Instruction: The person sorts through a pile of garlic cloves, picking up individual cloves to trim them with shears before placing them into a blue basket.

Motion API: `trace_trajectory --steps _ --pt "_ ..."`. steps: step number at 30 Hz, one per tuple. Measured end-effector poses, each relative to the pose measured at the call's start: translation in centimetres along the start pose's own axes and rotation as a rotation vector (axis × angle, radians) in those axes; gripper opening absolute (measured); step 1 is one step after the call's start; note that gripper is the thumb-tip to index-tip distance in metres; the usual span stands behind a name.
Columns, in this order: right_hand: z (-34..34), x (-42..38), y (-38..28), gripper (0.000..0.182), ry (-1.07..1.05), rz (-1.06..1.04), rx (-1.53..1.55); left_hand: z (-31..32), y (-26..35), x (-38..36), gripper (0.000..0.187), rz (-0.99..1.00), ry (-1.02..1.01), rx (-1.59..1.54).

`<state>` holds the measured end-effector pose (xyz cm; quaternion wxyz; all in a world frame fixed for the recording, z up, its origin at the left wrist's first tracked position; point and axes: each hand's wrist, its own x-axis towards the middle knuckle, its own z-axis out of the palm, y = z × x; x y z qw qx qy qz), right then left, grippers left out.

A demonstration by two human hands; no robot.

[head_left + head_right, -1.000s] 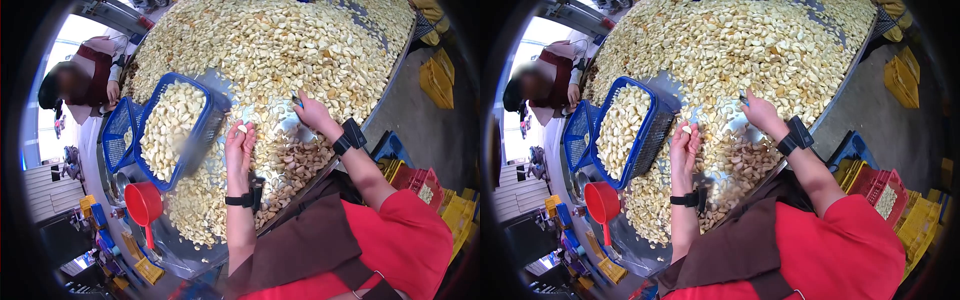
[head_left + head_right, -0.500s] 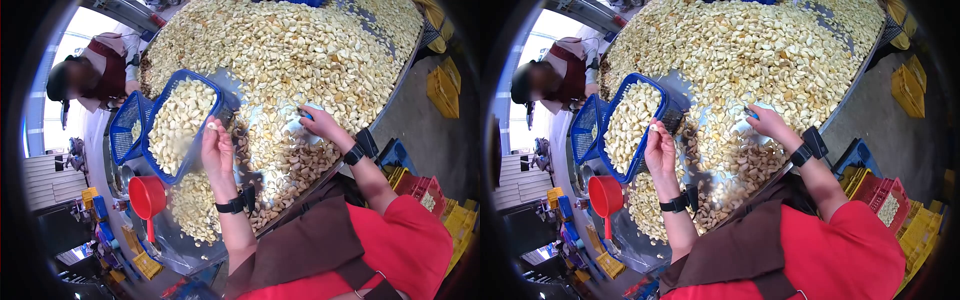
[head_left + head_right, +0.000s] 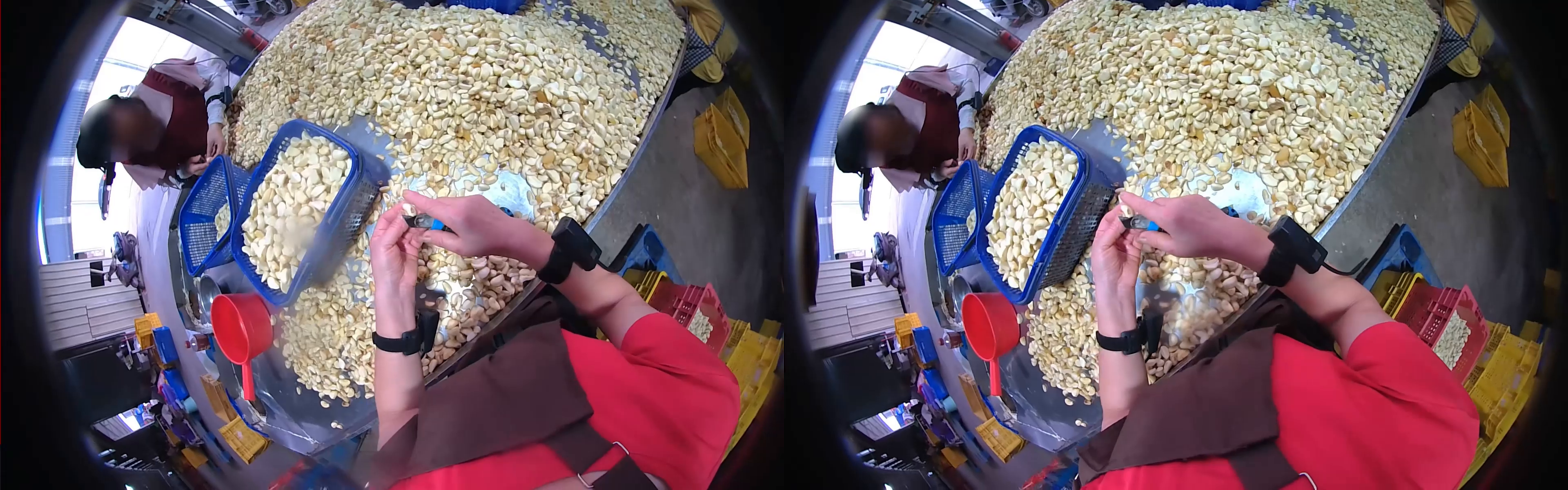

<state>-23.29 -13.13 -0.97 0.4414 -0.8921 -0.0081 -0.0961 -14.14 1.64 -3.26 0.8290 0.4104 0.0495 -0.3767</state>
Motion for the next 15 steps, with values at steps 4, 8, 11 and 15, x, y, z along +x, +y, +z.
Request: trace_trajectory --steps 4,8,11,15 --pt "0.4 -0.3 0.5 0.057 0.056 -0.054 0.02 0.3 -0.3 0.0 0.018 0.005 0.054 0.022" --pt "0.8 -0.5 0.6 0.055 0.051 -0.037 0.067 0.1 -0.2 -0.1 0.017 -0.011 0.047 0.034" --pt "0.8 -0.5 0.7 0.053 0.022 -0.019 0.058 0.1 -0.2 0.1 0.016 -0.025 0.082 0.073" --pt "1.2 -0.1 1.8 0.05 0.011 -0.057 0.063 0.4 0.0 -0.3 0.015 -0.031 0.146 0.094"
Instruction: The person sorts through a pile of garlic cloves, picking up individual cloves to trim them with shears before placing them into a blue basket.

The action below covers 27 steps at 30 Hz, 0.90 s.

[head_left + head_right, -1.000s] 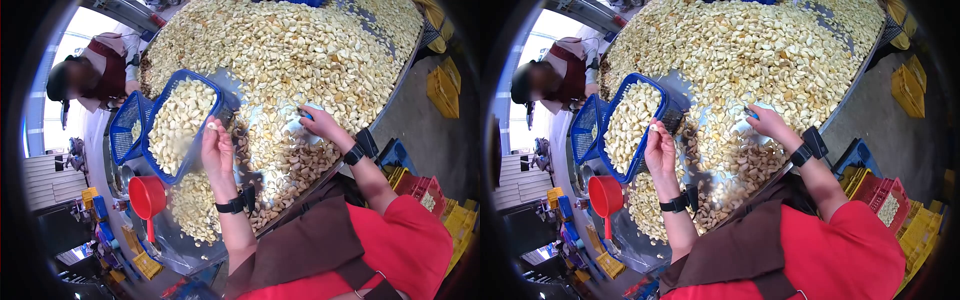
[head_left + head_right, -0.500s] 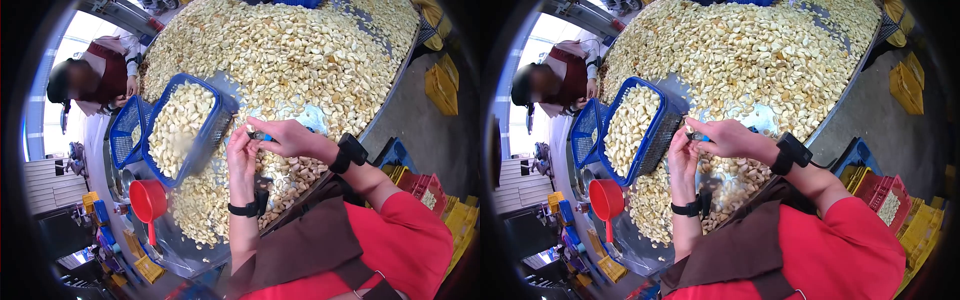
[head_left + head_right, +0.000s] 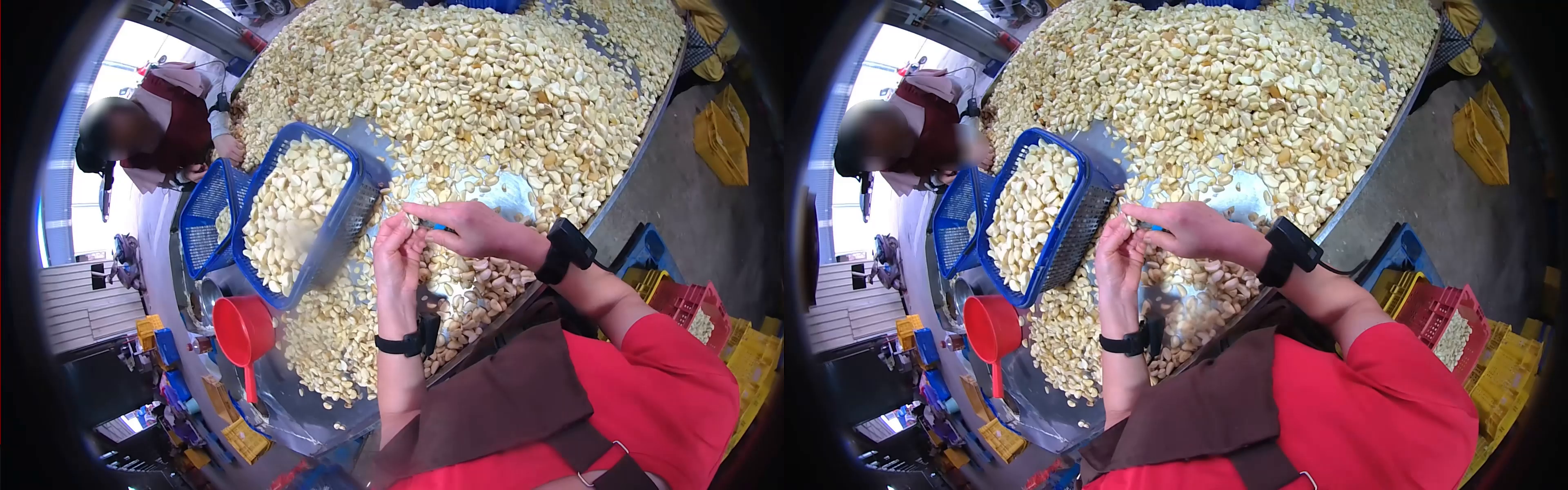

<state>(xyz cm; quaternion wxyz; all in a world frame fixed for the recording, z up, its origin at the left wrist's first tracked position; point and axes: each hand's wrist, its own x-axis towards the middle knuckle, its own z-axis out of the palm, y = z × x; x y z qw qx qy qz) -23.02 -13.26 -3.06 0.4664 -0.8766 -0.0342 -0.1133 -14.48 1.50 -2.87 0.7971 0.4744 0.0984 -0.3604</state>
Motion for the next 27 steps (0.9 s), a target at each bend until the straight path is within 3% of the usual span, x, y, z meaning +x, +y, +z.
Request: trace_trajectory --steps 2,3,4,5,6,7,10,12,13,16,18,19,21,23,24,25,26,27 --pt "0.2 -0.1 -0.1 0.049 0.03 0.022 0.135 -0.3 -0.2 0.2 0.012 0.018 -0.092 -0.059" --pt "1.9 -0.2 1.5 0.05 0.14 -0.049 0.345 -0.4 -0.4 0.4 0.01 0.018 -0.107 -0.049" --pt "2.2 0.0 1.7 0.046 0.156 0.06 0.454 0.2 -0.2 0.3 0.011 0.017 -0.102 -0.088" --pt "0.3 -0.1 0.5 0.043 -0.002 0.423 0.784 -0.2 -0.4 0.7 0.014 0.048 -0.122 -0.166" --pt "0.2 -0.3 1.2 0.044 0.037 0.361 0.901 0.9 0.6 0.0 0.017 0.045 -0.056 -0.175" --pt "-1.4 0.0 0.0 0.047 0.039 0.423 1.17 -1.2 1.2 0.9 0.018 0.084 -0.152 -0.105" --pt "-1.5 -0.8 3.3 0.055 0.022 0.449 0.977 -1.5 7.3 1.2 0.016 0.657 0.121 0.168" --pt "-2.7 -1.5 3.7 0.058 0.048 0.5 0.795 -3.9 11.0 2.7 0.021 0.979 0.367 0.62" --pt "-3.2 -2.0 3.9 0.058 0.049 0.518 0.757 -4.2 12.0 3.0 0.023 1.096 0.496 0.872" --pt "-4.7 -3.2 3.6 0.055 0.093 0.537 0.565 -1.3 9.7 0.5 0.023 1.163 0.532 1.034" --pt "-5.0 -3.7 4.2 0.054 0.103 0.581 0.567 -0.2 4.3 0.2 0.015 1.085 0.155 1.122" --pt "-4.9 -4.2 4.6 0.053 0.106 0.635 0.569 0.2 0.6 -0.2 0.014 0.893 -0.085 1.138" --pt "-3.5 -4.8 7.2 0.053 0.155 0.625 0.507 1.0 -6.0 -1.8 0.016 0.821 -0.58 1.439" --pt "-5.0 -5.4 5.6 0.051 0.177 0.617 0.436 -1.2 -12.7 -2.0 0.016 0.772 -0.888 1.423" --pt "-5.2 -5.9 6.3 0.051 0.206 0.609 0.443 -2.4 -14.6 -2.6 0.014 0.583 -0.907 1.548" --pt "-6.0 -6.4 6.2 0.051 0.209 0.61 0.386 -3.1 -15.3 -3.1 0.01 0.633 -0.903 1.689" --pt "-6.9 -7.1 5.9 0.055 0.213 0.619 0.32 -3.1 -14.6 -3.9 0.007 0.692 -0.87 1.537" --pt "-6.9 -8.1 7.1 0.054 0.249 0.592 0.326 -2.6 -12.6 -5.4 0.006 0.85 -0.797 1.629"
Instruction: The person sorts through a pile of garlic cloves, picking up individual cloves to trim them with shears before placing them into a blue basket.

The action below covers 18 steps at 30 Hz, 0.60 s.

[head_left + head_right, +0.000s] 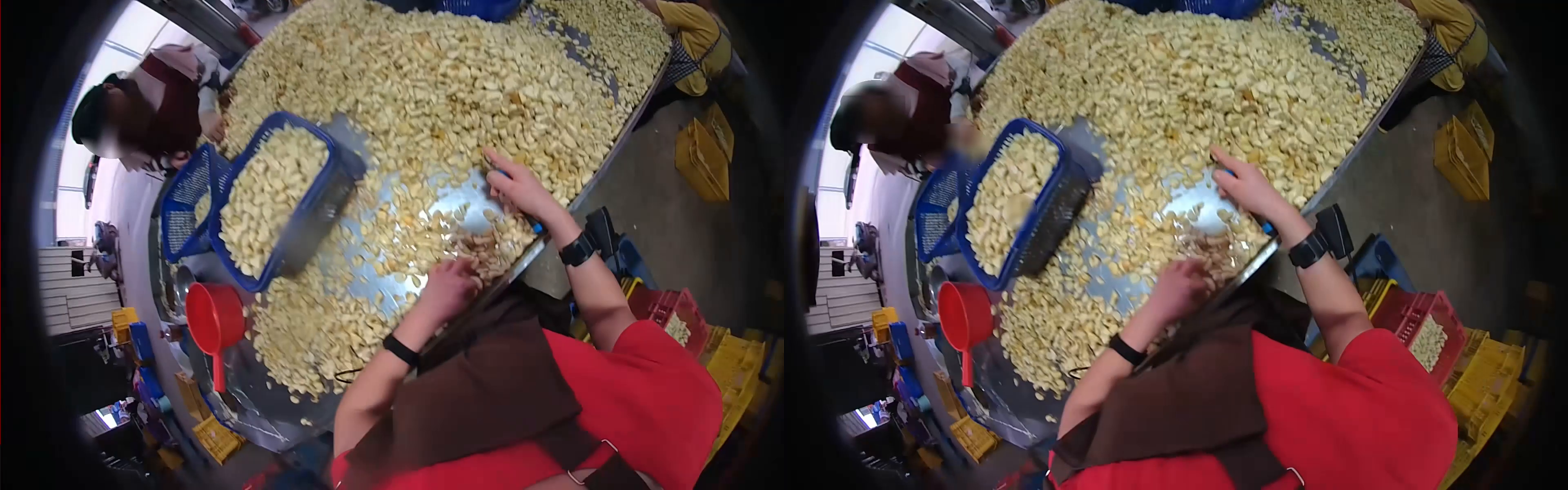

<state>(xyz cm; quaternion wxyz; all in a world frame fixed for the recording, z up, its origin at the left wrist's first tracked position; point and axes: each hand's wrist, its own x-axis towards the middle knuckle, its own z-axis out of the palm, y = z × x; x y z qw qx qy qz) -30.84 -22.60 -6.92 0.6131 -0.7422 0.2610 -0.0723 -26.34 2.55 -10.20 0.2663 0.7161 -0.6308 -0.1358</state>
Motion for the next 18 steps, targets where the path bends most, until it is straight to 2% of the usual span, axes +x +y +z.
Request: trace_trajectory --steps 2,4,6,7,8,9,10,12,14,16,18 --pt "-2.0 -1.1 0.7 0.049 0.021 0.096 0.016 -2.4 0.1 -2.5 0.006 -0.141 -0.198 0.094" --pt "-3.4 -2.7 0.0 0.045 0.031 0.161 -0.07 -4.4 -0.7 -5.6 0.009 -0.292 -0.221 0.086" --pt "-4.3 -3.8 -0.8 0.043 0.04 0.22 -0.142 -6.7 -3.8 -9.0 0.009 -0.381 -0.237 0.295" --pt "-4.7 -3.7 0.7 0.039 0.052 0.181 -0.138 -9.1 -5.1 -10.1 0.008 -0.523 -0.315 0.393" --pt "-5.1 -3.8 1.2 0.039 0.05 0.184 -0.137 -9.6 -7.5 -12.7 0.005 -0.521 -0.205 0.569" --pt "-5.4 -3.8 1.5 0.038 0.036 0.164 -0.204 -13.8 -4.0 -9.3 0.005 -0.768 -0.314 0.529" --pt "-5.5 -3.6 1.7 0.038 0.028 0.142 -0.27 -14.1 -4.8 -8.6 0.005 -0.761 -0.315 0.532" --pt "-5.0 -3.4 1.4 0.035 0.053 0.076 -0.371 -13.8 -5.8 -8.5 0.007 -0.486 0.172 0.578" --pt "-3.8 -2.7 -0.5 0.035 -0.016 0.154 -0.507 -10.7 -6.2 -5.5 0.01 -0.483 0.329 0.297" --pt "-2.1 -1.9 -0.2 0.034 -0.028 0.159 -0.622 -6.8 -4.7 -1.2 0.012 -0.415 0.396 0.041" --pt "-0.5 -1.8 -0.4 0.035 -0.112 0.202 -0.818 -3.6 -4.3 2.1 0.016 -0.257 0.343 0.039"
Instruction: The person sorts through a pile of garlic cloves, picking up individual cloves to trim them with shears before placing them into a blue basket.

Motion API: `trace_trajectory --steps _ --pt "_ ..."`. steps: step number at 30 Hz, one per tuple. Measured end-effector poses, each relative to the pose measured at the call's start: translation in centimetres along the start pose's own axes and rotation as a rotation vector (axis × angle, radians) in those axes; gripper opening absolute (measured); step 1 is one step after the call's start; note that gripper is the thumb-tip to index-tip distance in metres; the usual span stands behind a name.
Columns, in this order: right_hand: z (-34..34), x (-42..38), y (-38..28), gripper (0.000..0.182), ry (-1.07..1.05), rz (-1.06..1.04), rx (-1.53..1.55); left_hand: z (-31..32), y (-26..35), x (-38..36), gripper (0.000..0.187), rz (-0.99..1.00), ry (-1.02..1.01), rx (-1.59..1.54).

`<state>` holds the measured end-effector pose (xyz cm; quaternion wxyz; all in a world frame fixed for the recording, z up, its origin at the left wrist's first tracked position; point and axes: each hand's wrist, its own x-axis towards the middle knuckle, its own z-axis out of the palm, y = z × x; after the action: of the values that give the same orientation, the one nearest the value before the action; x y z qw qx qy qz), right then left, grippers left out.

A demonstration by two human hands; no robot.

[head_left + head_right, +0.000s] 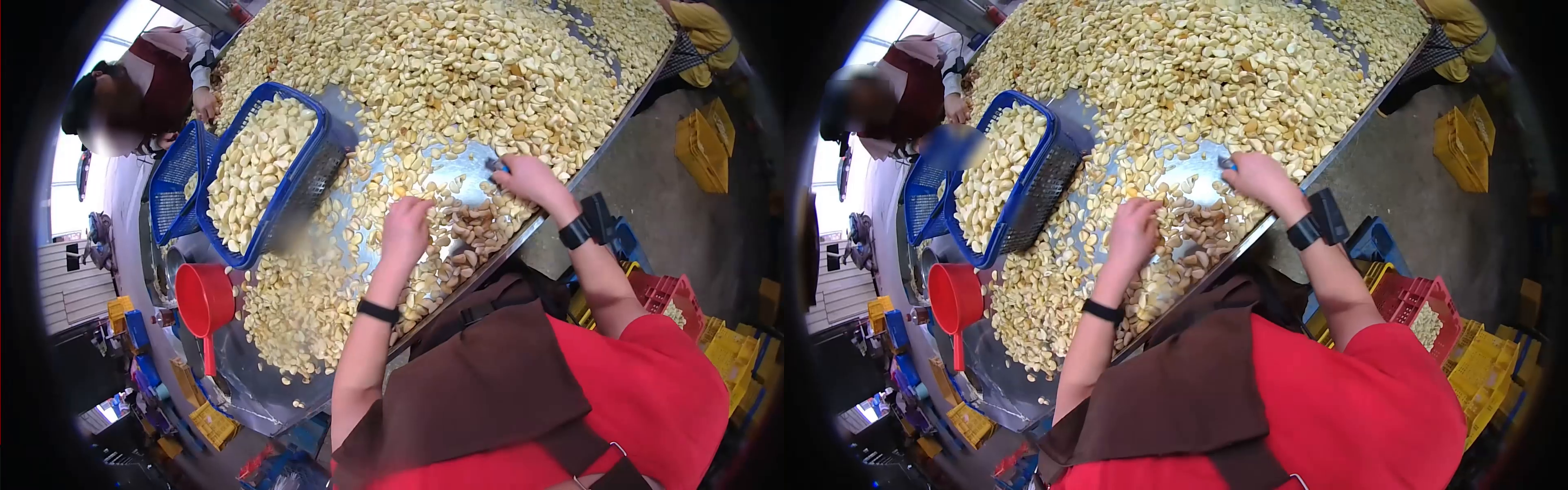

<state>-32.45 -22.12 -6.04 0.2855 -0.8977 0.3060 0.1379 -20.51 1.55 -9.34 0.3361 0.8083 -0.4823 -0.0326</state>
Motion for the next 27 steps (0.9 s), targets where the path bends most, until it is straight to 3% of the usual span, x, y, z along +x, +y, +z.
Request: trace_trajectory --steps 1,3,6,8,10,11,12,14,15,17,18,20,22,27 --pt "0.8 0.0 -0.3 0.038 0.003 -0.011 -0.067 1.3 -0.4 0.1 0.016 0.003 0.004 -0.005" --pt "1.5 0.0 -0.3 0.039 -0.019 -0.073 -0.159 2.6 -1.0 0.4 0.02 -0.006 -0.222 0.089" --pt "-0.7 -0.7 0.3 0.037 -0.005 -0.088 0.073 1.9 -2.2 -0.3 0.024 -0.118 -0.257 0.049" --pt "-1.8 -0.9 0.5 0.036 -0.028 0.014 0.132 1.7 -3.3 -1.1 0.022 -0.116 -0.213 0.038" --pt "-0.7 -0.4 1.2 0.034 0.073 0.053 -0.082 1.6 -3.4 -1.7 0.013 -0.653 -0.124 -0.43" --pt "0.7 -0.4 0.9 0.031 0.052 -0.02 -0.037 1.7 -3.3 -1.7 0.009 -0.725 -0.051 -0.613" --pt "1.1 -0.9 -0.4 0.031 -0.055 -0.038 -0.196 1.5 -3.1 -1.7 0.009 -0.722 -0.051 -0.616" --pt "2.3 -0.4 -1.4 0.036 -0.088 -0.17 -0.117 0.8 -2.7 -1.7 0.014 -0.875 0.075 -1.089" --pt "2.8 -0.2 -2.1 0.036 -0.086 -0.174 -0.118 0.4 -2.5 -1.7 0.018 -0.899 0.07 -1.078" --pt "3.9 0.1 -3.7 0.042 0.001 -0.297 0.278 -0.1 -1.9 -1.8 0.017 -0.901 0.137 -1.144" --pt "4.6 -0.3 -4.6 0.042 -0.001 -0.3 0.276 -0.2 -1.4 -1.8 0.016 -0.902 0.199 -1.215" --pt "5.9 -1.4 -6.7 0.05 -0.043 -0.472 0.567 -0.7 -0.5 -1.3 0.015 -0.927 0.266 -1.258" --pt "4.7 -3.1 -9.2 0.055 -0.206 -0.421 0.498 -0.9 -0.2 -1.4 0.015 -0.85 0.303 -1.29" --pt "6.9 -2.7 -9.0 0.055 -0.096 -0.489 0.482 -0.4 0.4 -1.3 0.016 -0.803 0.367 -1.148"
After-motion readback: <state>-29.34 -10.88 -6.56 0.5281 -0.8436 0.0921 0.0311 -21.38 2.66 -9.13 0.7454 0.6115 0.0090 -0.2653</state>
